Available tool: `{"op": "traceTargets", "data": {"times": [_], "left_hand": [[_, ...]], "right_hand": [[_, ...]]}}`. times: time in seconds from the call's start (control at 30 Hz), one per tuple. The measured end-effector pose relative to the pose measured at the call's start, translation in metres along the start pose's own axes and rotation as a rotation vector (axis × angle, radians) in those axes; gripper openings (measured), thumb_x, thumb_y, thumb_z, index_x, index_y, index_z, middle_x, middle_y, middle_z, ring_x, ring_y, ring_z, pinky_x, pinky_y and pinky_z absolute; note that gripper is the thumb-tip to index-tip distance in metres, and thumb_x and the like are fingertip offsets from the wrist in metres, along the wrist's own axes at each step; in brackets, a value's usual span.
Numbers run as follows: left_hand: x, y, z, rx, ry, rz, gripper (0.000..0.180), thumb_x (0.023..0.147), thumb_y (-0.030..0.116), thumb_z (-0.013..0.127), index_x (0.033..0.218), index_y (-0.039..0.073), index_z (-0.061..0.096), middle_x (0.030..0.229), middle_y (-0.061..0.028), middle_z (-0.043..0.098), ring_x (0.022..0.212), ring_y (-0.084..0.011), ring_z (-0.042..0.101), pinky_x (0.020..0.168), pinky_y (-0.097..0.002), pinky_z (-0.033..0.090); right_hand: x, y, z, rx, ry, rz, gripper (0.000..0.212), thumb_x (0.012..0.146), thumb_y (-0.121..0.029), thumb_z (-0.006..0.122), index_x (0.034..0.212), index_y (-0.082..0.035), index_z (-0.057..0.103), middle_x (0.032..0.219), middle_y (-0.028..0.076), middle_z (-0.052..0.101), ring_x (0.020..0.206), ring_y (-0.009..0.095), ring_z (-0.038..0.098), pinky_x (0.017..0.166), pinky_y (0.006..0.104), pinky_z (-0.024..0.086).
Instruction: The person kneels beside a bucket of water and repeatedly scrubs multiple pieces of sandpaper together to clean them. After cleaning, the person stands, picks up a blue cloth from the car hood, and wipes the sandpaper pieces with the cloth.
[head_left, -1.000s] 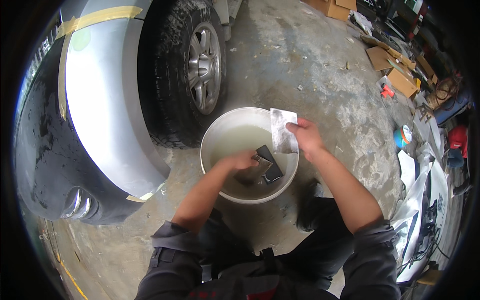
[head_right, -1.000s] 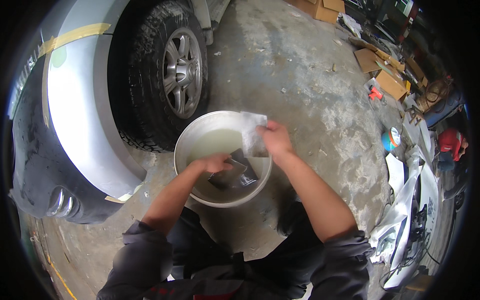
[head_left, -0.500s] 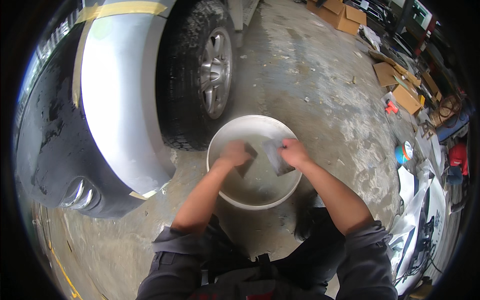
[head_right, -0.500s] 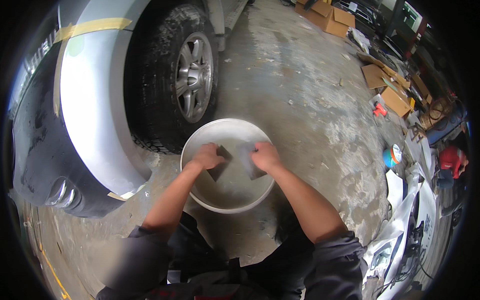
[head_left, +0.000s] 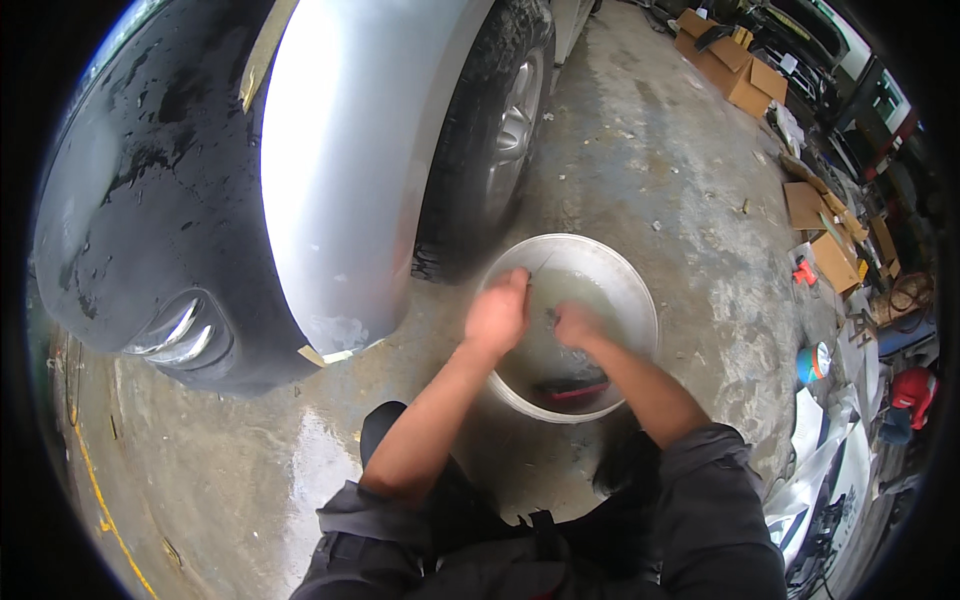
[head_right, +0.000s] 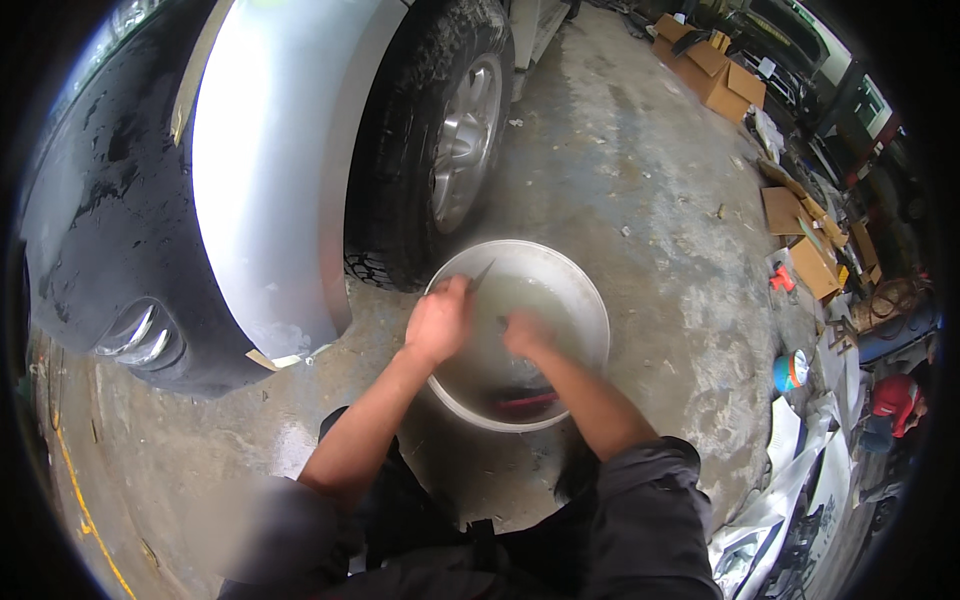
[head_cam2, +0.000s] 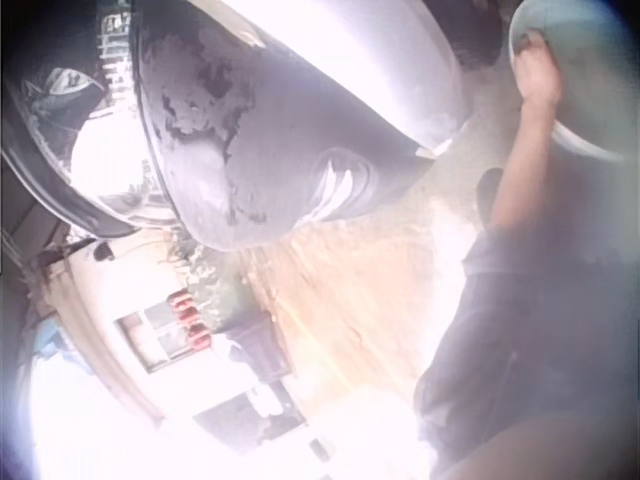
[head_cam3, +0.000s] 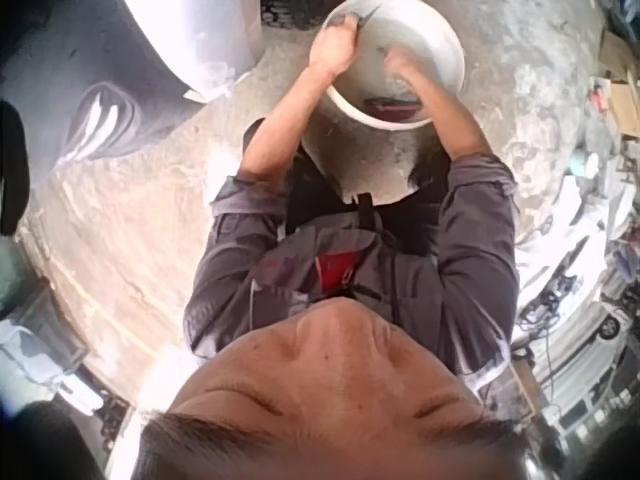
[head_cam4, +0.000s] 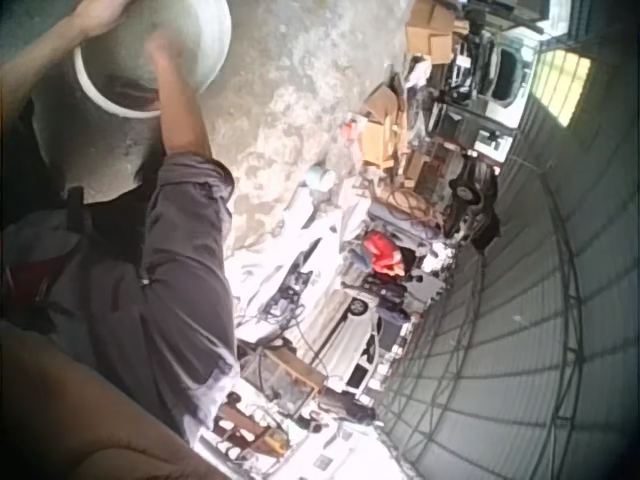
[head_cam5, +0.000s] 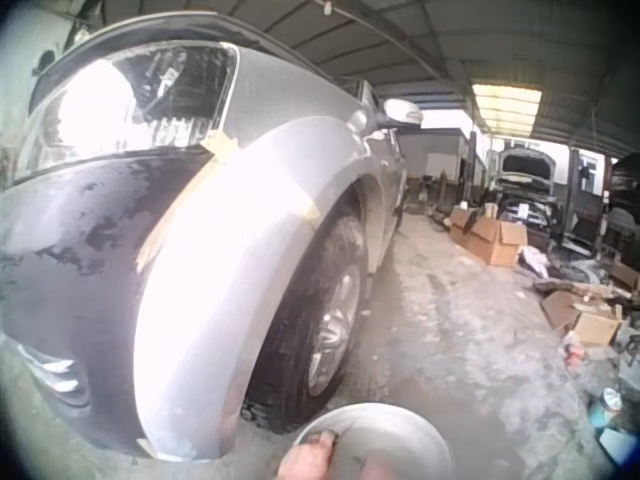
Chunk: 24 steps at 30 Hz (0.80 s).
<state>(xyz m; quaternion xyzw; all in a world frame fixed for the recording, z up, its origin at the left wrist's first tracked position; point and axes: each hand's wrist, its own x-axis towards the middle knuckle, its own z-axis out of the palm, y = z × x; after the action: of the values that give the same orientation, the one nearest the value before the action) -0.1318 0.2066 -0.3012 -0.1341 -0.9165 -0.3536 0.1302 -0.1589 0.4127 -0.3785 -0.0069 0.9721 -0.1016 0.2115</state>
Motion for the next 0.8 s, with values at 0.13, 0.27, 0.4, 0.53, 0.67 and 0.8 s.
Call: {"op": "traceTargets", "data": {"times": [0.13, 0.27, 0.4, 0.53, 0.67, 0.8], "left_hand": [[0.000, 0.006, 0.003, -0.187, 0.203, -0.061, 0.020, 0.098, 0.023, 0.062, 0.102, 0.003, 0.064, 0.094, -0.0233, 0.070, 0.088, -0.0460, 0.067, 0.076, -0.0561, 0.053], [-0.003, 0.032, 0.022, -1.002, -0.002, -0.455, 0.043, 0.101, 0.040, 0.067, 0.093, -0.002, 0.061, 0.074, -0.0098, 0.065, 0.070, -0.0218, 0.064, 0.067, -0.0409, 0.052], [-0.014, 0.066, 0.035, -1.056, 0.008, -0.488, 0.028, 0.106, 0.026, 0.062, 0.120, 0.002, 0.064, 0.101, -0.0018, 0.070, 0.087, -0.0094, 0.063, 0.077, -0.0276, 0.054], [-0.017, 0.091, 0.032, -1.122, 0.066, -0.416, 0.028, 0.107, 0.025, 0.060, 0.120, 0.000, 0.063, 0.106, -0.0041, 0.071, 0.093, -0.0102, 0.063, 0.081, -0.0278, 0.054], [-0.015, 0.108, 0.025, -1.237, 0.149, -0.470, 0.037, 0.106, 0.032, 0.062, 0.108, -0.005, 0.065, 0.099, -0.0103, 0.071, 0.090, -0.0165, 0.064, 0.083, -0.0334, 0.052], [-0.015, 0.119, 0.023, -1.224, 0.174, -0.432, 0.035, 0.106, 0.030, 0.062, 0.109, -0.004, 0.064, 0.101, -0.0107, 0.071, 0.091, -0.0166, 0.064, 0.084, -0.0336, 0.052]], "right_hand": [[-0.037, 0.037, -0.078, 0.487, 0.254, -0.123, 0.018, 0.093, -0.016, 0.067, 0.109, -0.009, 0.067, 0.106, 0.008, 0.074, 0.091, 0.027, 0.068, 0.076, 0.0426, 0.054], [-0.122, 0.041, -0.108, 1.205, 0.205, -0.112, 0.027, 0.096, -0.004, 0.063, 0.123, -0.005, 0.061, 0.104, 0.006, 0.071, 0.094, 0.015, 0.065, 0.079, 0.0336, 0.053], [-0.159, 0.019, -0.116, 1.345, 0.183, -0.185, 0.033, 0.101, -0.004, 0.061, 0.134, -0.005, 0.059, 0.115, 0.004, 0.070, 0.104, 0.012, 0.064, 0.090, 0.0305, 0.051], [-0.165, 0.017, -0.119, 1.436, 0.207, -0.181, 0.033, 0.102, -0.007, 0.064, 0.134, -0.005, 0.060, 0.120, 0.004, 0.069, 0.110, 0.013, 0.063, 0.097, 0.0312, 0.050], [-0.171, 0.025, -0.117, 1.495, 0.155, -0.120, 0.034, 0.102, -0.008, 0.064, 0.136, -0.004, 0.060, 0.124, 0.003, 0.069, 0.114, 0.014, 0.062, 0.102, 0.0323, 0.048], [-0.176, 0.025, -0.116, 1.559, 0.224, -0.271, 0.038, 0.102, -0.010, 0.065, 0.140, -0.005, 0.059, 0.130, 0.003, 0.066, 0.119, 0.014, 0.059, 0.105, 0.0339, 0.047]]}}
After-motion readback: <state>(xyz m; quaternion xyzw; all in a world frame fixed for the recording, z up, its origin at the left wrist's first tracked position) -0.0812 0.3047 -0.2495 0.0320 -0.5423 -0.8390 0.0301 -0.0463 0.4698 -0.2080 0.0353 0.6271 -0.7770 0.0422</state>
